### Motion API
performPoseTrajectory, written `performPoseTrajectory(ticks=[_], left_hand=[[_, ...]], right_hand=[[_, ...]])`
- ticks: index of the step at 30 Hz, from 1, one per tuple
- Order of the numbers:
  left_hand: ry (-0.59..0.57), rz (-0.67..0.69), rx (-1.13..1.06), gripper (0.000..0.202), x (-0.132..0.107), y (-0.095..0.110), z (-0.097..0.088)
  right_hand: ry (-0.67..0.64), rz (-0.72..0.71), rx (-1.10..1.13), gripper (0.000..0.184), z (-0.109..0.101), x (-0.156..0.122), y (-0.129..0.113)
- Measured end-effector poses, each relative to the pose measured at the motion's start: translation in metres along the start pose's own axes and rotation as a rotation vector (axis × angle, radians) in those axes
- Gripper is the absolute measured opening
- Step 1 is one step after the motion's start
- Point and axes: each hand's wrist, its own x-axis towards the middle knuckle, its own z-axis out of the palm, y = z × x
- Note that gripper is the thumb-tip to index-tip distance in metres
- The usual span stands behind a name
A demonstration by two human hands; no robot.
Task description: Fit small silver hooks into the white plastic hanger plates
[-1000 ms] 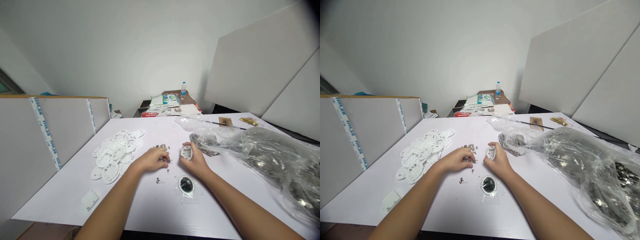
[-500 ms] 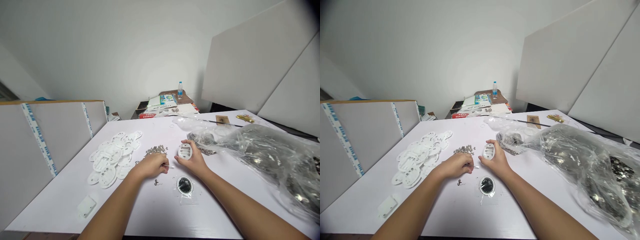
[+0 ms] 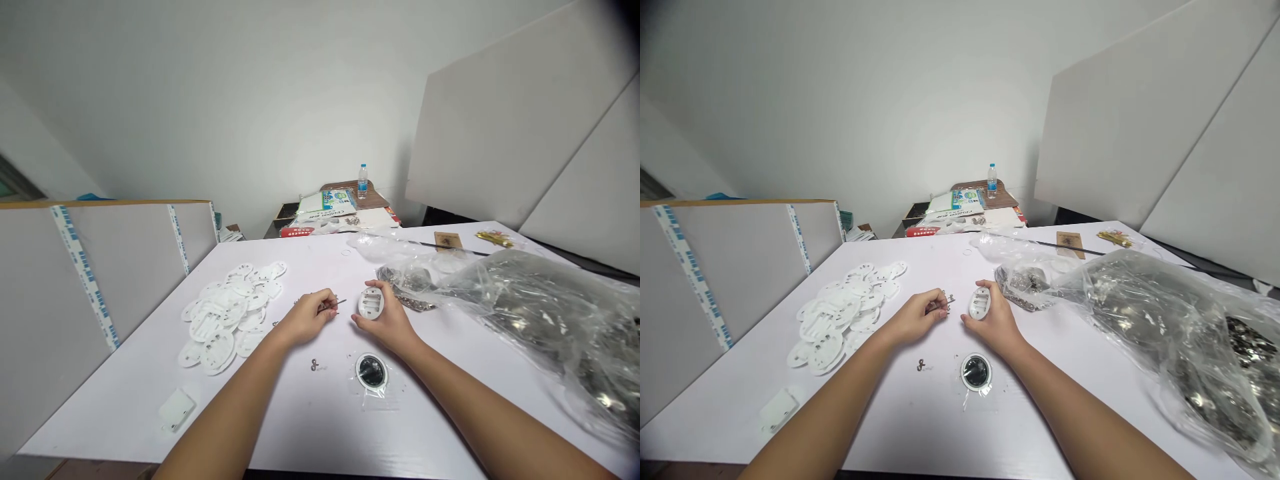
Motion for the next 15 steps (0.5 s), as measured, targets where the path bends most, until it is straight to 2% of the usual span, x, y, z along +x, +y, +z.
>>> performPoseTrajectory(ticks=[2, 4, 9, 15], left_hand=[[0.07, 0.007, -0.109, 0.008, 0.003, 0.001, 0.008], [0.092, 0.021, -0.162, 0.01, 0.004, 0.003, 0.015], [0.073, -0.002, -0.205, 0.022, 0.003, 0.008, 0.024], [0.052, -0.016, -0.245, 0.028, 0.003, 0.004, 0.025]], right_hand=[[-0.034, -0.06, -0.022, 0.063, 0.003, -0.002, 0.0], [-0.073, -0.13, -0.041, 0.059, 0.006, -0.003, -0.001], [-0.118, -0.261, -0.067, 0.05, 0.009, -0.005, -0.005], [-0.149, -0.302, -0.08, 0.045, 0.009, -0.005, -0.01]])
